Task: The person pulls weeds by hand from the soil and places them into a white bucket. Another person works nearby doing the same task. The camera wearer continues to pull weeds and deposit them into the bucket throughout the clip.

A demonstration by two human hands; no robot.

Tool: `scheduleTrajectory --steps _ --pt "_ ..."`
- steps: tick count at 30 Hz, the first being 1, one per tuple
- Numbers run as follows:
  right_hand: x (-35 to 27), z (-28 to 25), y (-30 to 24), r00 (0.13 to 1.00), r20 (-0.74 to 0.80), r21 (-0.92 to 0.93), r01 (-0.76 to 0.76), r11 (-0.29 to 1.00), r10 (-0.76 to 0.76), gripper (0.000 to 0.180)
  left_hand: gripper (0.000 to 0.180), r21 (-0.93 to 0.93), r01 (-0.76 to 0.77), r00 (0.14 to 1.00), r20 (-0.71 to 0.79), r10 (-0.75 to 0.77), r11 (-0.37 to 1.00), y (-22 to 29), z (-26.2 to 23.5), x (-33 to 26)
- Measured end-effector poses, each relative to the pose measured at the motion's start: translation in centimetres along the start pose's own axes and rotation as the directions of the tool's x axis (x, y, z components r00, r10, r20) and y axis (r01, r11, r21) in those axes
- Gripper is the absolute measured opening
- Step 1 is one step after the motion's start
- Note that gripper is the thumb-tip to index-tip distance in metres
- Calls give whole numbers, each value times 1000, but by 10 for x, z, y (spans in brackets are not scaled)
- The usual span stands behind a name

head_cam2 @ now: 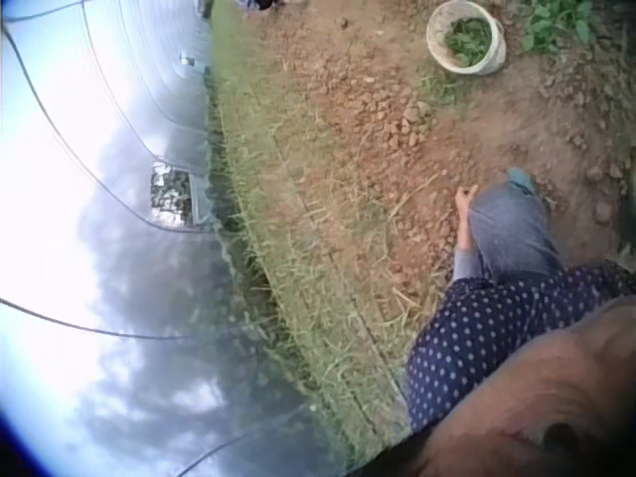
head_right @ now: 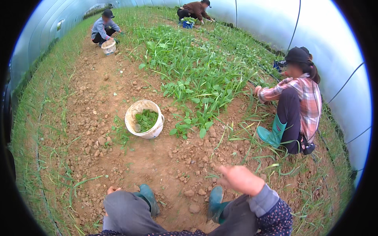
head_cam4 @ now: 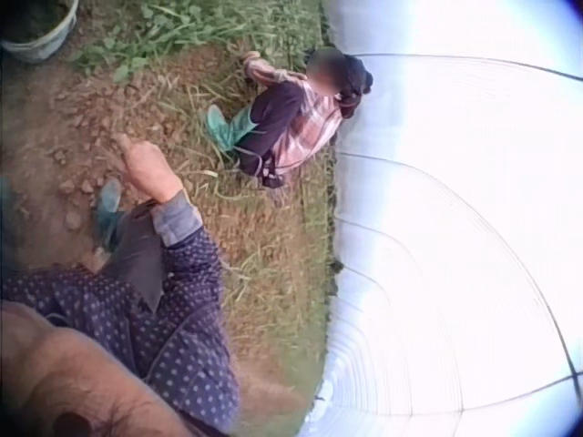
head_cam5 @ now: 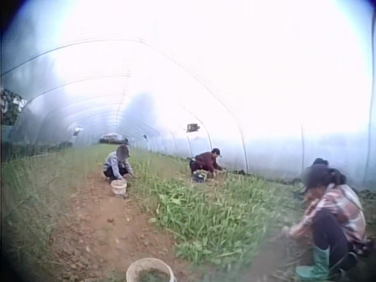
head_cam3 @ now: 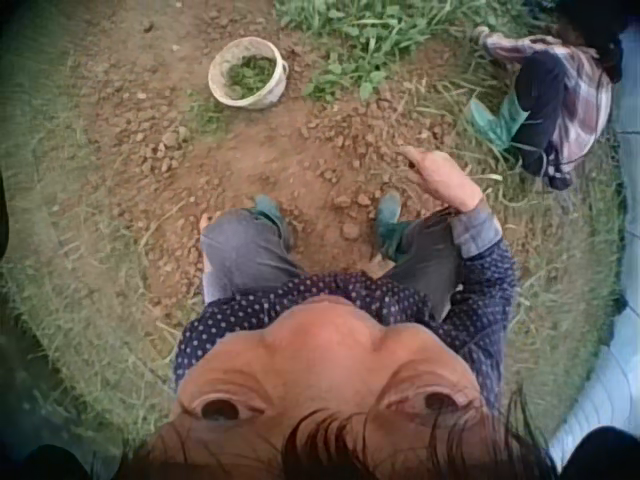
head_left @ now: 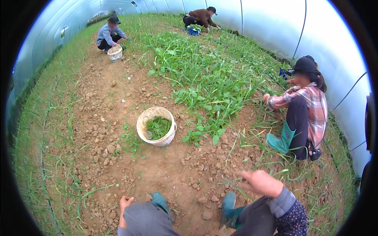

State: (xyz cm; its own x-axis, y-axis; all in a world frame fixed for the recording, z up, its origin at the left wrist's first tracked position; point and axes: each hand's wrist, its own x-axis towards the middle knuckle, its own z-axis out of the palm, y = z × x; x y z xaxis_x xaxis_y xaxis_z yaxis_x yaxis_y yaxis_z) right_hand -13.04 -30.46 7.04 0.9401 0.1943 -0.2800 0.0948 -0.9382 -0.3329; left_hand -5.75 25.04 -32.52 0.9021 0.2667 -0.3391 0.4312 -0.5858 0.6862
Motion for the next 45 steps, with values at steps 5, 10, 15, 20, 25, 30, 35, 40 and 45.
scheduleTrajectory --steps 5,10,15,20,25,30,35,40,45 --pt "-26 -21 5 866 -491 146 -23 989 93 41 16 -667 25 995 86 44 745 -29 -22 21" --pt "-96 -2 29 594 -596 689 34 724 540 37 15 -686 -37 994 52 99 726 -17 -102 -6" --pt "-184 99 73 610 -541 403 -415 816 578 39 18 -580 -94 993 5 118 809 -2 -198 -21" --pt "-240 230 105 669 -8 -77 -742 666 743 23 29 -449 -191 976 -181 121 873 35 -266 13" --pt "-255 344 127 598 128 142 -800 583 791 30 33 -205 -413 911 -90 403 887 186 -294 1" --pt "-259 395 189 81 44 396 -916 57 996 45 26 34 -618 758 291 584 785 329 -180 -100" --pt "-273 405 239 -332 -195 651 -748 -132 923 58 18 62 -612 574 721 389 788 340 -22 -159" --pt "-264 410 283 -124 -459 499 -855 140 880 60 23 -4 -654 508 739 442 757 242 87 -161" --pt "-243 421 297 -268 -358 547 -836 -32 894 61 25 127 -558 566 781 264 820 165 132 -173"
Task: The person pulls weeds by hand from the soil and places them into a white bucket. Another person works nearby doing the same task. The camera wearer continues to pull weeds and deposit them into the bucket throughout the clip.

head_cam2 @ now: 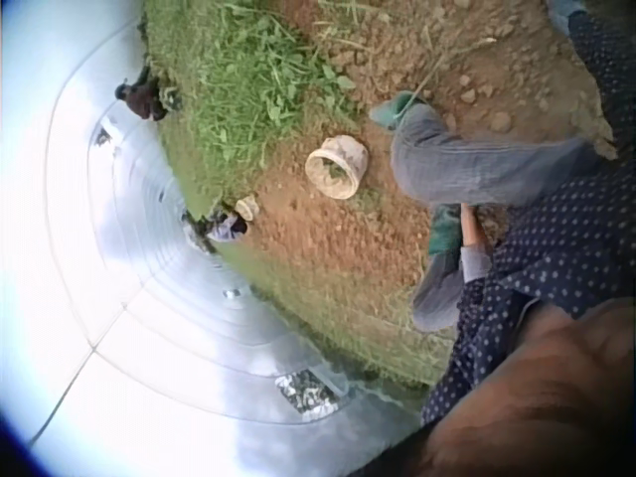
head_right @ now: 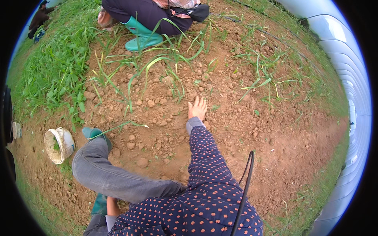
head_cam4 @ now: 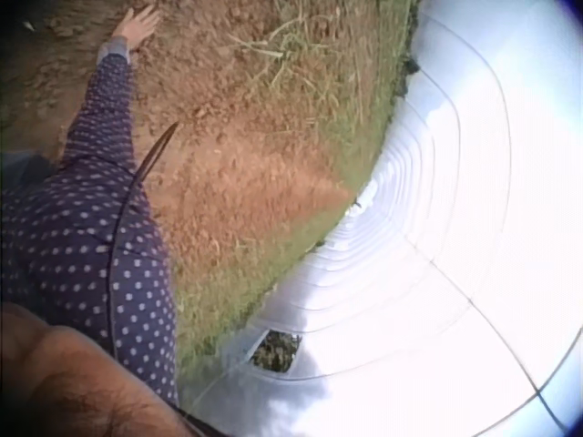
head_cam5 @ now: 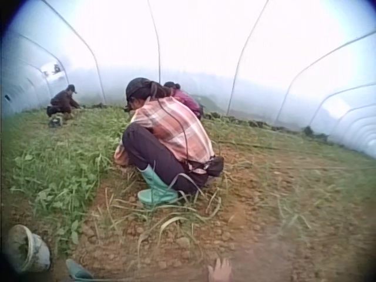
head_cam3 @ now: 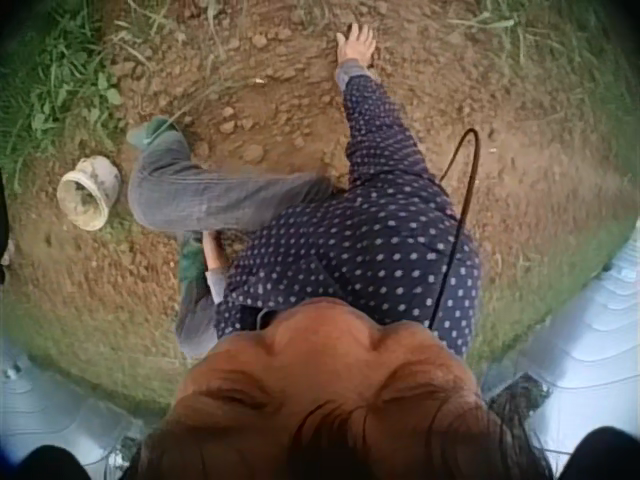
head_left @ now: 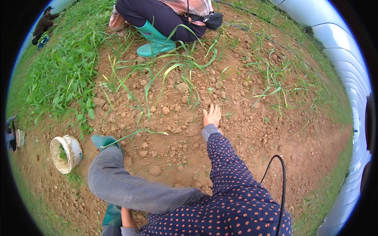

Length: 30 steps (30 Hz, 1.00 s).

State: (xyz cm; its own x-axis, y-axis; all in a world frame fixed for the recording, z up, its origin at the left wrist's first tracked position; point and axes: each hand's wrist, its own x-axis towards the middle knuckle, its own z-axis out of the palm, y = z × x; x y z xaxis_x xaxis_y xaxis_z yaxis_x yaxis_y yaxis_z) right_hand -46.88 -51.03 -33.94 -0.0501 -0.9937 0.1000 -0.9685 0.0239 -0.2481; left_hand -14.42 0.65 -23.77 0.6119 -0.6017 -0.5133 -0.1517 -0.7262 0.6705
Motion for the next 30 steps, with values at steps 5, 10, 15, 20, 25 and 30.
scheduleTrajectory --steps 5,10,15,20,25,30 --pt "5 4 -13 989 -56 54 -133 990 136 64 25 48 45 992 118 -51 998 37 -8 33" --pt "20 3 -37 939 -65 54 -336 940 339 64 25 93 -13 978 209 -7 996 77 -19 81" --pt "27 -2 -52 907 -64 6 -417 909 417 64 25 122 -45 953 302 6 992 88 -18 118" --pt "37 -3 -47 916 133 -105 -367 924 378 63 25 152 -11 911 410 -53 988 87 22 146" --pt "29 -4 -46 961 -11 -132 -275 953 276 61 25 228 62 866 472 -166 972 66 45 150" --pt "12 -5 -56 963 -45 -71 -267 961 264 59 26 269 100 828 511 -230 958 50 43 142"
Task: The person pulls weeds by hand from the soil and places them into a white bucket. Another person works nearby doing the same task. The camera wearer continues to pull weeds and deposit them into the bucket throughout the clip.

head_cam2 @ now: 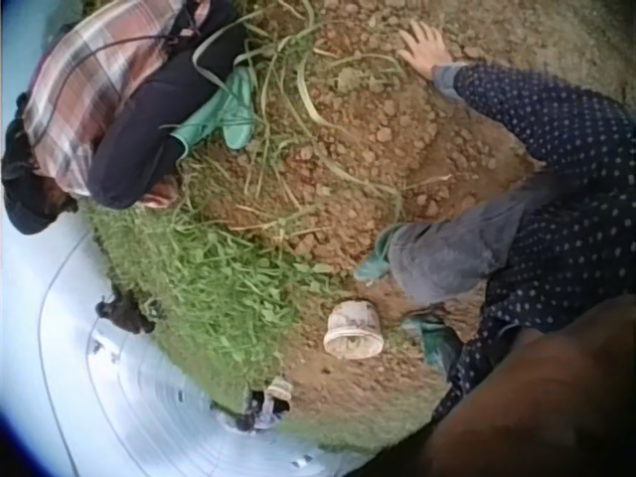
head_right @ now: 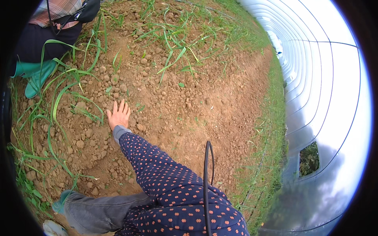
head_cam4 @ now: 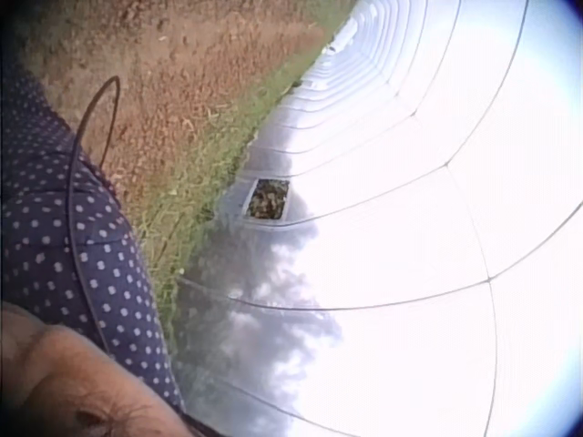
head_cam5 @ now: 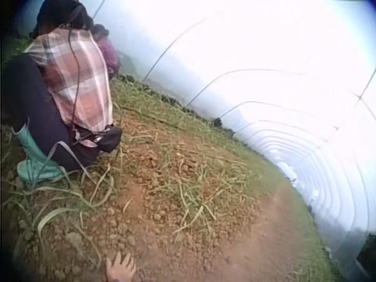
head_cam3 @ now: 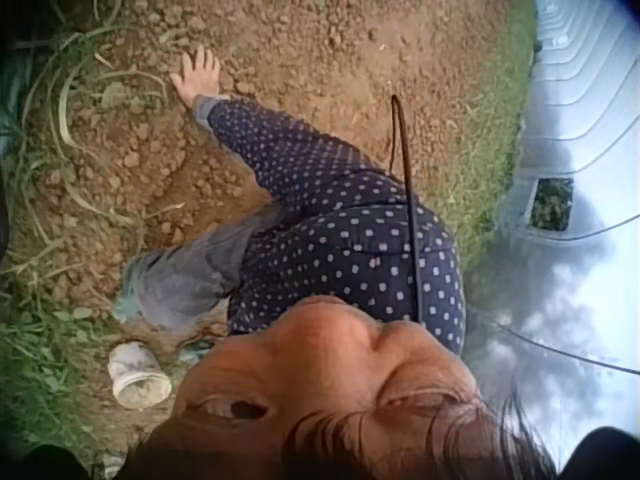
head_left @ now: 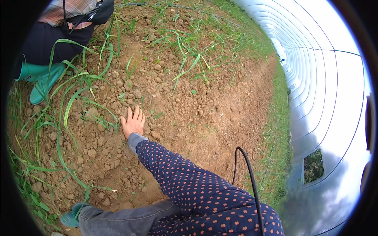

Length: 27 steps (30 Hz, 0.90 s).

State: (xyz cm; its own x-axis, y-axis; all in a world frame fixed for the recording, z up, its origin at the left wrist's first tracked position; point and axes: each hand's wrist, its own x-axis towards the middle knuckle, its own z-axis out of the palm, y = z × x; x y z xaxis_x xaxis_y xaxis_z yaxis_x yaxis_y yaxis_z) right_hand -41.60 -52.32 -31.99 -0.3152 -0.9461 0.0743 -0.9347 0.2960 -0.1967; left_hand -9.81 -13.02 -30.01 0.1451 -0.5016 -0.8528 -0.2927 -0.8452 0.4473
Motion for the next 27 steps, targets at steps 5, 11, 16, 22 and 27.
scheduleTrajectory --steps 5,11,16,22,27 --pt "10 -6 1 994 103 -34 -34 999 38 61 26 0 47 997 62 -47 999 -9 8 -13" --pt "-2 3 3 982 173 -141 -51 989 76 62 26 -93 41 982 186 -23 995 -84 55 -91" --pt "-6 29 16 997 65 -265 -12 964 30 59 27 -228 -64 939 315 136 971 -146 140 -126" --pt "-10 -20 46 924 301 -267 321 908 -238 63 27 -306 -238 881 332 338 922 -142 189 -82" --pt "-74 -29 48 733 668 -351 457 817 -124 57 28 -325 -321 852 311 421 890 -119 200 -53"
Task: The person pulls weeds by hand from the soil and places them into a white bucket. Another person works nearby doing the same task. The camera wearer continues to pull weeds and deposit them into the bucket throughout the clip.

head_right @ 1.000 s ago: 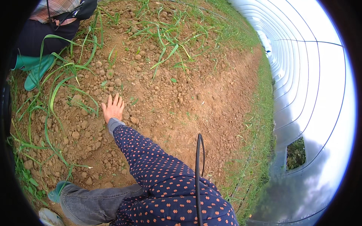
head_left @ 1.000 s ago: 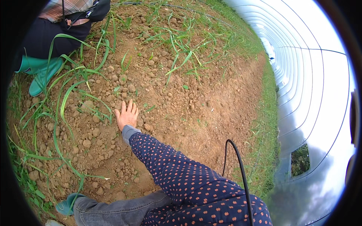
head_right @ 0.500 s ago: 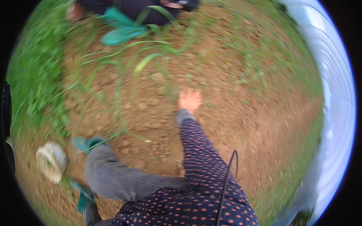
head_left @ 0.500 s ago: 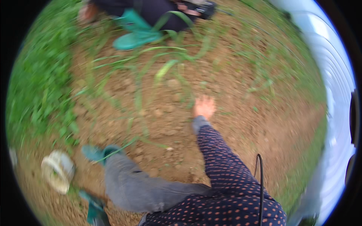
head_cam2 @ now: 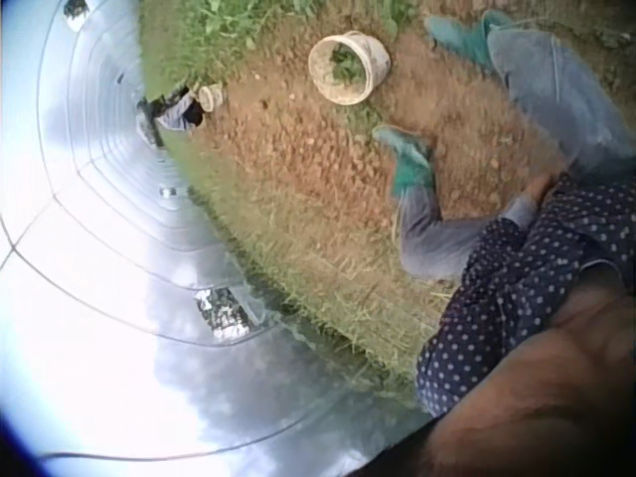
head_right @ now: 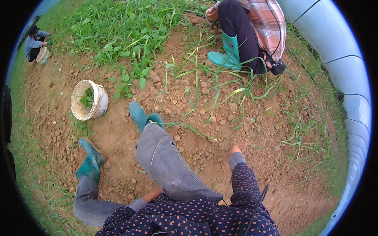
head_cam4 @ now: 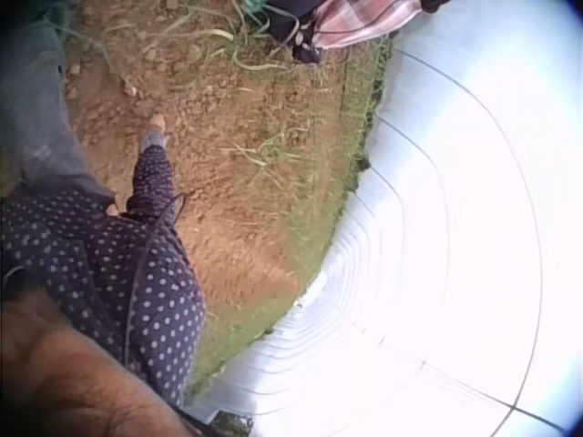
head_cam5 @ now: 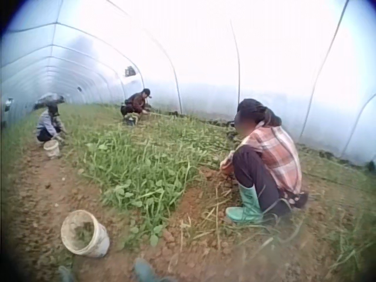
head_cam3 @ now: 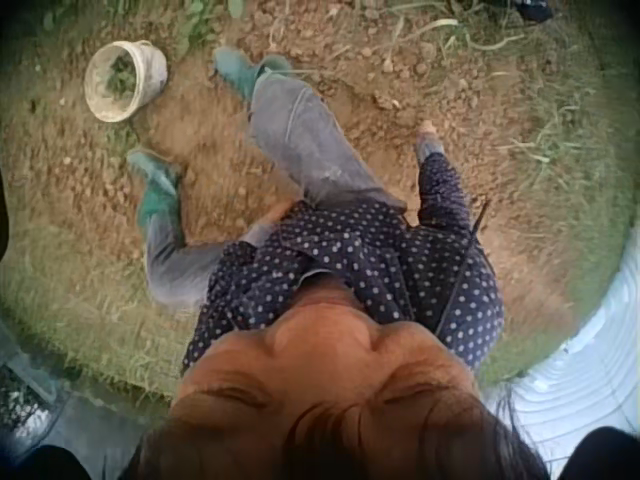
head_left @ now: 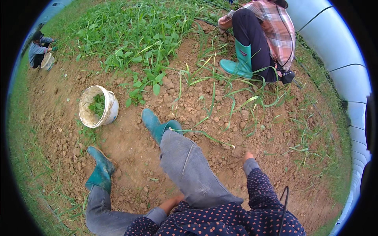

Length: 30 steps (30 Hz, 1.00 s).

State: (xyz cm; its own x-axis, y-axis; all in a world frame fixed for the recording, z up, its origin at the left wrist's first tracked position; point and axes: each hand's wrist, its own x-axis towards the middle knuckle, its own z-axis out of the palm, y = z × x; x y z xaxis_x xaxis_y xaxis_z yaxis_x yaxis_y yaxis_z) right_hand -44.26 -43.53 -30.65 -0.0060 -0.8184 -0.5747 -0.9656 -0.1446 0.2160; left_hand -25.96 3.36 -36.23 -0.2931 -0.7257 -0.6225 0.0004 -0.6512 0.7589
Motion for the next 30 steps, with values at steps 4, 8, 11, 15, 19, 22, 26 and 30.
scheduleTrajectory --steps 4,8,11,15,19,22,26,30 --pt "-10 8 -31 999 -9 72 43 996 -42 53 28 -6 -19 999 32 19 1000 -1 2 12" --pt "-17 -19 -45 986 165 -30 29 999 -24 32 28 -32 -24 996 84 27 999 -8 8 24" --pt "-21 -28 -49 988 143 15 60 998 -62 31 29 -71 -14 991 132 24 997 -12 12 34" --pt "-4 -17 -27 974 222 57 34 998 -46 60 29 -101 -7 988 154 23 995 -5 11 39" --pt "16 12 14 997 -44 132 -58 990 64 61 29 -134 -31 992 116 46 991 8 5 27" --pt "22 20 23 978 81 68 -198 978 192 57 30 -195 -67 997 17 71 978 7 8 24" --pt "17 9 -6 900 398 437 -357 825 179 41 35 -75 0 984 175 13 997 -16 20 48" --pt "4 3 -29 797 530 818 -571 72 289 49 41 31 -144 982 127 139 989 -42 30 66"
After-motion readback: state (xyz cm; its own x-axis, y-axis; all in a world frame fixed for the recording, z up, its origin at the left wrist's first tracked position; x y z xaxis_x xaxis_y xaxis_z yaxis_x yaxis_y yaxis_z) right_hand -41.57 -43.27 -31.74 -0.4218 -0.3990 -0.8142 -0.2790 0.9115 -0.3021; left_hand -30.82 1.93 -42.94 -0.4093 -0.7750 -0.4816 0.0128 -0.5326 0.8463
